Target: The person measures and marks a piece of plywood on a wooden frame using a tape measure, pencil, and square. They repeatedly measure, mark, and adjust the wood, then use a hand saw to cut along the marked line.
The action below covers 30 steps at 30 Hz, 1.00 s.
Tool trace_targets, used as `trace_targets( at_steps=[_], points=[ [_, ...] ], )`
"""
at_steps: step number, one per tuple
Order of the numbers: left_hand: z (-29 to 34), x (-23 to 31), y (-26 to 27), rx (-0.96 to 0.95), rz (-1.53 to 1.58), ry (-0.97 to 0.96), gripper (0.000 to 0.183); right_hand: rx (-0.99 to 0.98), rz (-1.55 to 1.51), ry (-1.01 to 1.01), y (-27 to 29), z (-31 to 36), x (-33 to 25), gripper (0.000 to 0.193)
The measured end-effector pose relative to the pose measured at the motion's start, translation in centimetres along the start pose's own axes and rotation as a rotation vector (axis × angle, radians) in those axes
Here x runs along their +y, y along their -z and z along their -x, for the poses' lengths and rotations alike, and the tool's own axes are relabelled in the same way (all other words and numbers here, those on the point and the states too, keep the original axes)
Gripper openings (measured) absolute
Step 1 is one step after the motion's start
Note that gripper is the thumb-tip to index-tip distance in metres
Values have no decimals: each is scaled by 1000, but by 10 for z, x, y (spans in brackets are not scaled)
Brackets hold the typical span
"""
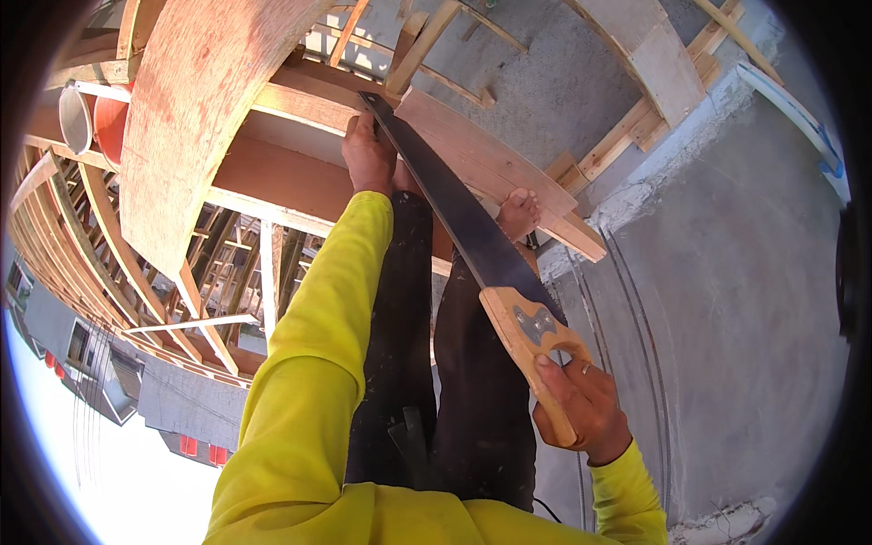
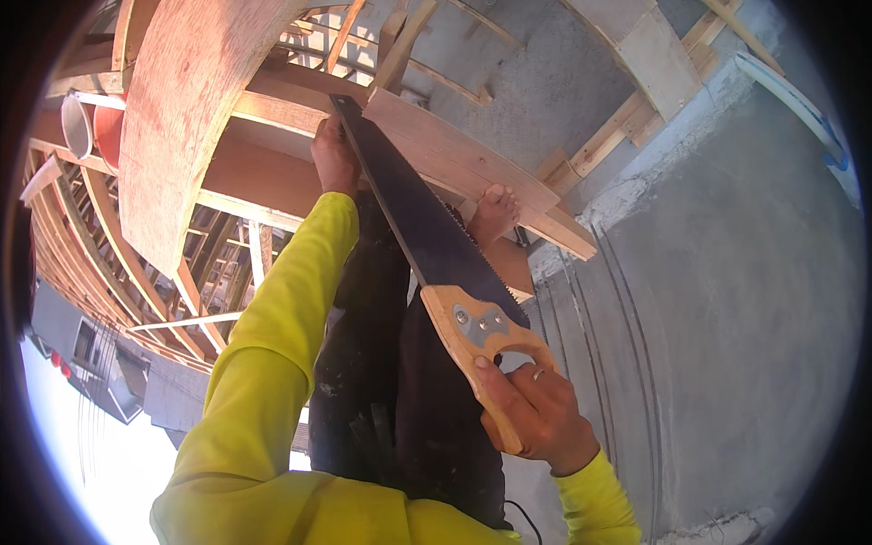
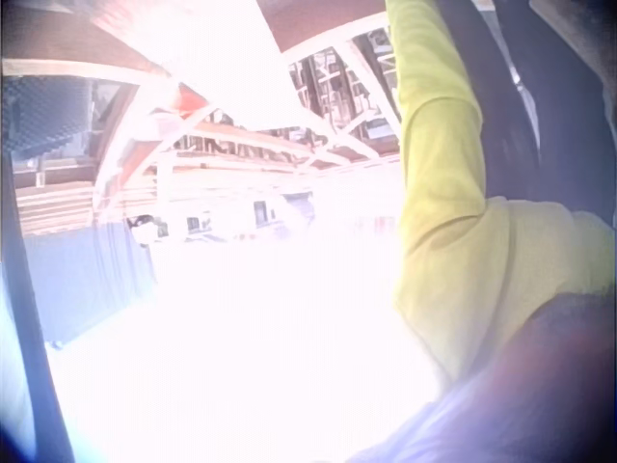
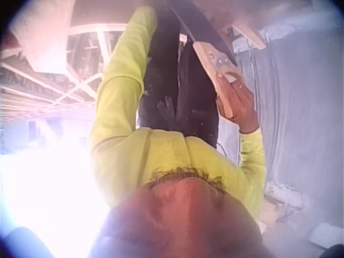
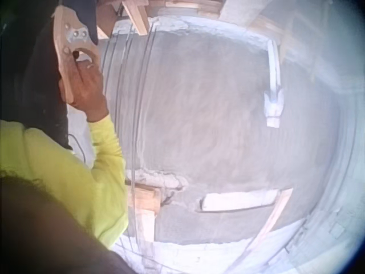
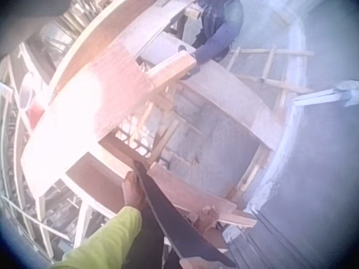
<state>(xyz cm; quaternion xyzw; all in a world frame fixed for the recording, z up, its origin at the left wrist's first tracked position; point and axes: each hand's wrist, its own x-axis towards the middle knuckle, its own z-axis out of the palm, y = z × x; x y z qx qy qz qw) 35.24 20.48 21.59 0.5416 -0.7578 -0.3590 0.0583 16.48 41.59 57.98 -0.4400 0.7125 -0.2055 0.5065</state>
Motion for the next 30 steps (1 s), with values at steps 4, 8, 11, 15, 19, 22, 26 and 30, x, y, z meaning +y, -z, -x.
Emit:
trace_targets(
  at_steps=[4,8,11,15,19,22,26,30],
  points=[
    [6,4,1,-33,183,104,14,190,-104,142,-61,-111,45,65],
    [7,-17,-1,-67,161,133,14,168,-95,90,-61,-97,30,67],
    [1,-7,3,-25,-43,-28,17,50,-8,24,-1,7,8,67],
    [11,2,2,-32,36,43,18,89,-46,20,-27,-29,26,64],
    [11,-5,3,-67,128,75,18,189,-81,139,-63,-112,50,66],
    [4,-8,0,-26,15,51,16,53,-49,57,-26,-56,20,65],
    [3,-6,0,4,-110,-34,15,69,-41,-16,-2,-1,-8,62],
    [2,16,5,-79,111,133,13,170,-95,80,-58,-119,41,65]
  ],
)
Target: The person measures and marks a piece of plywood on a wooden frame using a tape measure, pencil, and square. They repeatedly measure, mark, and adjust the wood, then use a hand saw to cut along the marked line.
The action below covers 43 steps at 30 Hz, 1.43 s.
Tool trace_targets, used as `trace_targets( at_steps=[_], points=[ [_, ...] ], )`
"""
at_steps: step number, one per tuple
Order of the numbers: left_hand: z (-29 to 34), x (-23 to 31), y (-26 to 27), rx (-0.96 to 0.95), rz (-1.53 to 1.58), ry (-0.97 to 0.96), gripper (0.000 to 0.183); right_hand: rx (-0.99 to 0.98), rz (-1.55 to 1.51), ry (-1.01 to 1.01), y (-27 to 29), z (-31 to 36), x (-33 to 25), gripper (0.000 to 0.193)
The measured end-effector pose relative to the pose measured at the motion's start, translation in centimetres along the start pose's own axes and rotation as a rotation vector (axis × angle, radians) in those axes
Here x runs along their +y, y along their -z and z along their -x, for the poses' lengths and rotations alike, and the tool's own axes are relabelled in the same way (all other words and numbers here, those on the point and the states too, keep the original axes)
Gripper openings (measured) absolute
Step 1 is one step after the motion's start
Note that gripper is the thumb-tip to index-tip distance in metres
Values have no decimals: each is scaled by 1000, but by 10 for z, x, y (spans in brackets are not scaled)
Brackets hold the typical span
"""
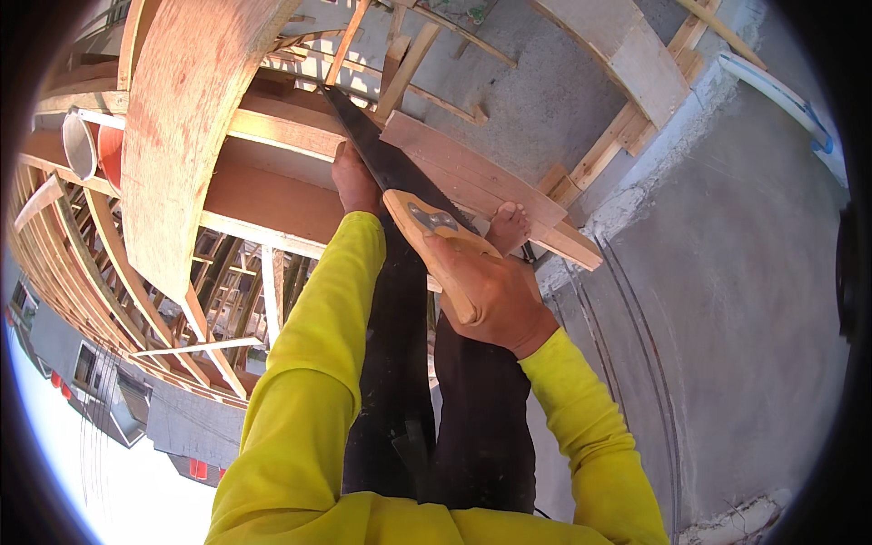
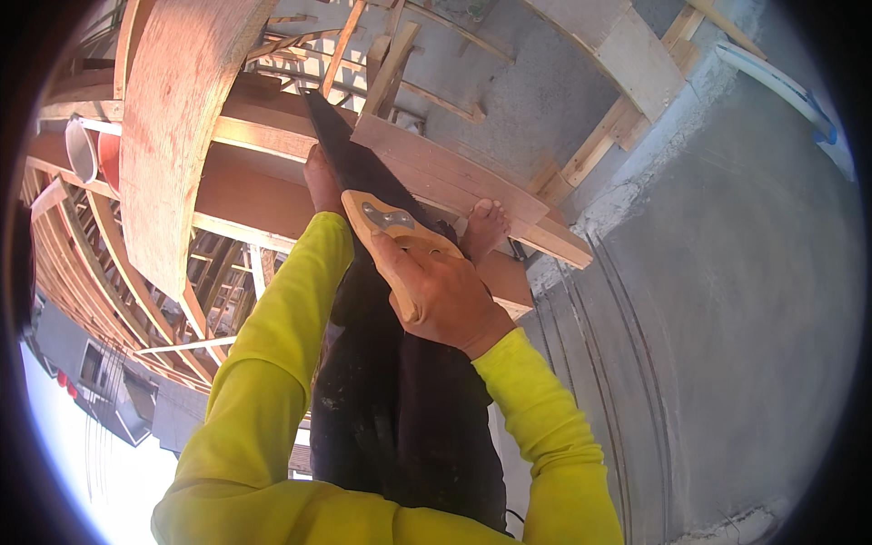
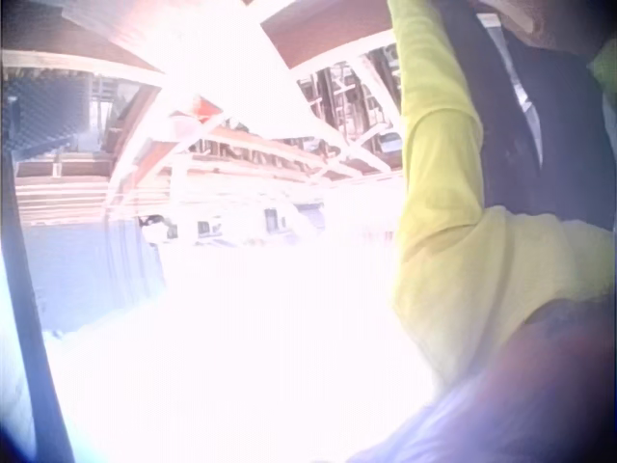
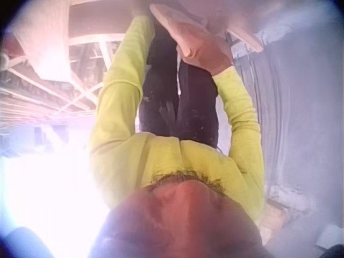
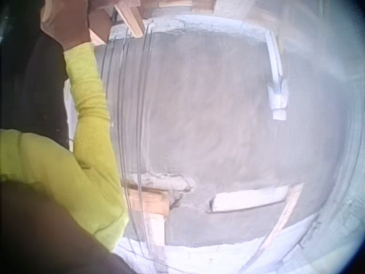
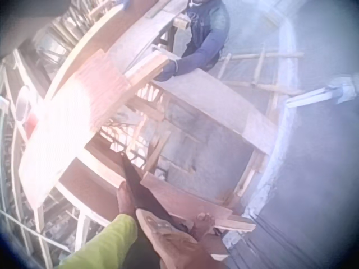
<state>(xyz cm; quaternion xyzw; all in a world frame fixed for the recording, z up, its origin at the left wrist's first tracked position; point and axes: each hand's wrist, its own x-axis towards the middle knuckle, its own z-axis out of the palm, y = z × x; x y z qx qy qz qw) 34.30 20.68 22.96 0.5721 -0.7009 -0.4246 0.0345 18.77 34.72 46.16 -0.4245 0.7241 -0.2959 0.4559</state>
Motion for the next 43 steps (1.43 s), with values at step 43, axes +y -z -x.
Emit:
trace_targets(
  at_steps=[43],
  points=[
    [-8,-31,-1,-6,-254,-147,25,-48,117,2,1,13,-14,72]
  ],
)
